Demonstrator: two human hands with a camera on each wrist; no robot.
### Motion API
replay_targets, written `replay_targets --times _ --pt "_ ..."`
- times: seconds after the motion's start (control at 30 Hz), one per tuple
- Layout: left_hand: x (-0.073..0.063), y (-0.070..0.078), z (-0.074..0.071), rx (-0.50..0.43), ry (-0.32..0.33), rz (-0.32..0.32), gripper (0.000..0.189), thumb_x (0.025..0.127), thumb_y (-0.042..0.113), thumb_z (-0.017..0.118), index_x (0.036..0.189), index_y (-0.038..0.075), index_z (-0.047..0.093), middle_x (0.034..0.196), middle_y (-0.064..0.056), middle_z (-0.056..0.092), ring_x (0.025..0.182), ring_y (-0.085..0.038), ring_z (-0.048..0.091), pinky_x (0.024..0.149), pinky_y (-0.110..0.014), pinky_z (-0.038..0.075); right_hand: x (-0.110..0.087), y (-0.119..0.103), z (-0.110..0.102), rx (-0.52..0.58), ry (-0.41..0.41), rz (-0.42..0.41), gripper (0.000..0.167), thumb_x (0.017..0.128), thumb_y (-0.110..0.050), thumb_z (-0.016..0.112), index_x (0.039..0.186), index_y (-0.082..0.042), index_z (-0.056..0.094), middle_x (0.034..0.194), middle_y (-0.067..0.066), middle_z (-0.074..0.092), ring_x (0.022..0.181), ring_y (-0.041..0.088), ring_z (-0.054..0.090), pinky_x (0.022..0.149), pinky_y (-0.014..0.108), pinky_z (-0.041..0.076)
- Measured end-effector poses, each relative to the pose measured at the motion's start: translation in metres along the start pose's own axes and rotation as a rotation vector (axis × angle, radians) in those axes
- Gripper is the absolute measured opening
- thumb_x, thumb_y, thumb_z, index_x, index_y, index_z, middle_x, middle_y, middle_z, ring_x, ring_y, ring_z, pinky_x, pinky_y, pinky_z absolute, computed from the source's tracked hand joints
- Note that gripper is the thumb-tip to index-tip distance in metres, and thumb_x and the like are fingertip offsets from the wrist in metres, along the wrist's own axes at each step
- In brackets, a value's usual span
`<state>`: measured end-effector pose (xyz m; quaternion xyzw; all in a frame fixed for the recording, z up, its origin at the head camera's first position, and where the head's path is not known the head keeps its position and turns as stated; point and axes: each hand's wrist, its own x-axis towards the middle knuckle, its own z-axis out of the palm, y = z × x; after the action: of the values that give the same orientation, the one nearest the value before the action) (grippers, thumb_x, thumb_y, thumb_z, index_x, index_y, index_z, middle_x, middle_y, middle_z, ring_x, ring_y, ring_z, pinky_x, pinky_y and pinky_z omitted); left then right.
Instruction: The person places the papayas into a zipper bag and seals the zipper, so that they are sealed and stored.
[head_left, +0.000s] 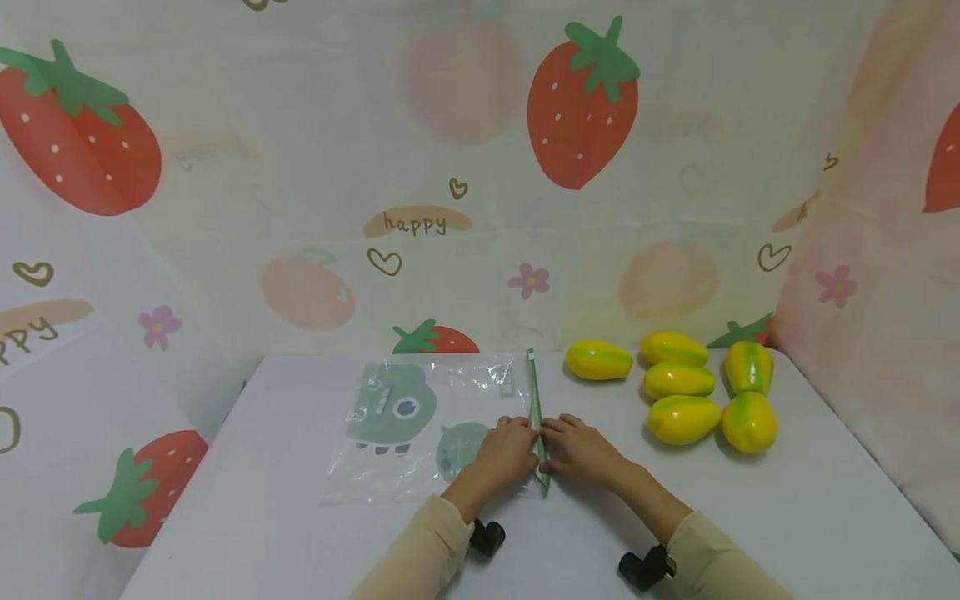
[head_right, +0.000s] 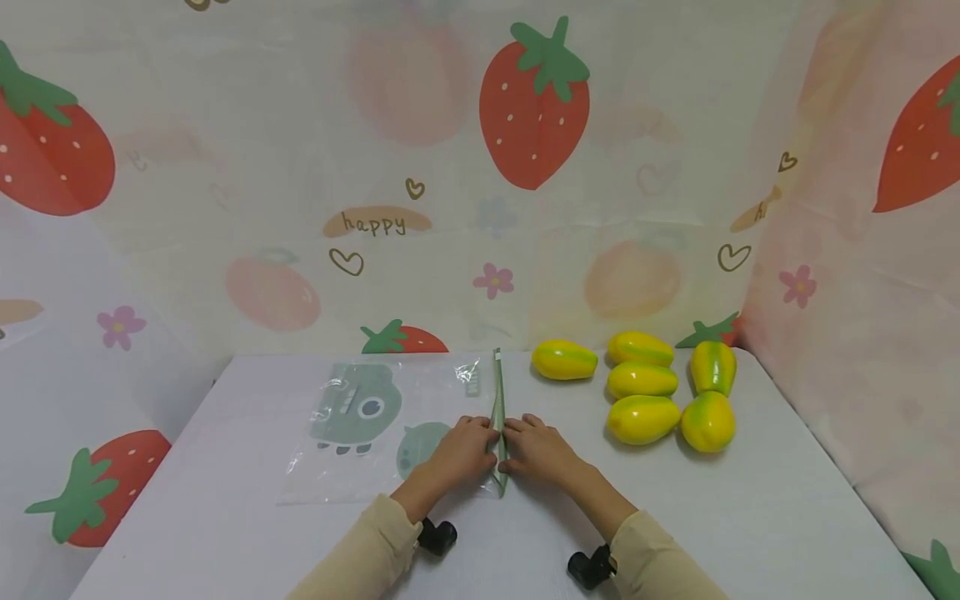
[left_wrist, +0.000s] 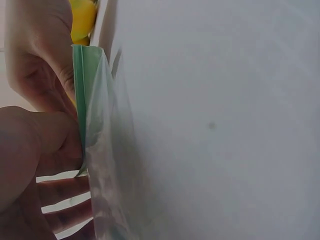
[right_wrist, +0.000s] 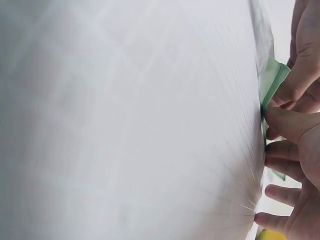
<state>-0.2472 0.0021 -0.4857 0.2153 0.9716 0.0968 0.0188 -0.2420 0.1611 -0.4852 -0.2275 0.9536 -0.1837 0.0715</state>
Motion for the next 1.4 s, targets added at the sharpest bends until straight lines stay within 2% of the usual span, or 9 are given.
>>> replay_targets --times 0.17,0.4,0.67,0.83,1.17,1.4 --pt "0.002 0.002 -0.002 0.024 -0.041 -0.021 0.034 0.087 0.023 0.067 0.117 0.009 0.069 0.128 -0.007 0.062 0.115 -0.026 0.056 0.088 -0.039 0.051 0.000 0.000 0.000 -0.008 0.009 -0.007 0.056 0.087 -0.029 0.073 0.134 -0.003 0.057 0.143 0.015 0.052 0.135 0.043 0.042 0.104 0.063 0.038" --pt "0.006 0.001 0.000 0.055 -0.003 -0.027 0.033 0.088 0.025 0.068 0.115 0.007 0.069 0.127 -0.007 0.064 0.114 -0.026 0.057 0.088 -0.039 0.052 0.001 0.001 -0.001 -0.008 0.010 -0.004 0.056 0.086 -0.029 0.073 0.133 -0.002 0.058 0.143 0.016 0.053 0.134 0.043 0.042 0.104 0.062 0.038" --pt "0.006 0.000 0.002 0.045 -0.027 -0.039 0.035 0.088 0.025 0.068 0.118 0.007 0.068 0.130 -0.007 0.062 0.117 -0.026 0.056 0.090 -0.040 0.052 0.001 0.002 0.000 -0.001 0.009 -0.004 0.057 0.086 -0.029 0.073 0.133 -0.002 0.058 0.142 0.015 0.053 0.134 0.043 0.043 0.103 0.062 0.038" --pt "0.004 -0.001 0.002 0.025 0.003 -0.049 0.036 0.087 0.024 0.068 0.118 0.005 0.068 0.131 -0.008 0.062 0.117 -0.026 0.057 0.092 -0.038 0.052 0.001 0.001 0.001 -0.003 0.003 -0.003 0.057 0.086 -0.030 0.073 0.133 -0.001 0.058 0.143 0.015 0.053 0.134 0.042 0.044 0.104 0.061 0.039" --pt "0.003 -0.004 0.004 -0.008 0.021 -0.054 0.044 0.084 0.029 0.074 0.118 0.001 0.066 0.130 -0.011 0.062 0.118 -0.027 0.058 0.093 -0.038 0.052 0.002 0.001 0.001 -0.011 0.006 -0.007 0.056 0.086 -0.029 0.073 0.132 -0.001 0.058 0.142 0.016 0.054 0.133 0.042 0.046 0.104 0.060 0.039" --pt "-0.001 -0.009 0.004 -0.065 0.072 -0.062 0.049 0.082 0.028 0.076 0.118 -0.002 0.065 0.130 -0.012 0.062 0.121 -0.029 0.057 0.099 -0.038 0.049 0.001 0.001 0.001 -0.036 0.005 -0.012 0.057 0.086 -0.029 0.073 0.131 0.001 0.058 0.142 0.016 0.054 0.132 0.042 0.046 0.103 0.060 0.040"
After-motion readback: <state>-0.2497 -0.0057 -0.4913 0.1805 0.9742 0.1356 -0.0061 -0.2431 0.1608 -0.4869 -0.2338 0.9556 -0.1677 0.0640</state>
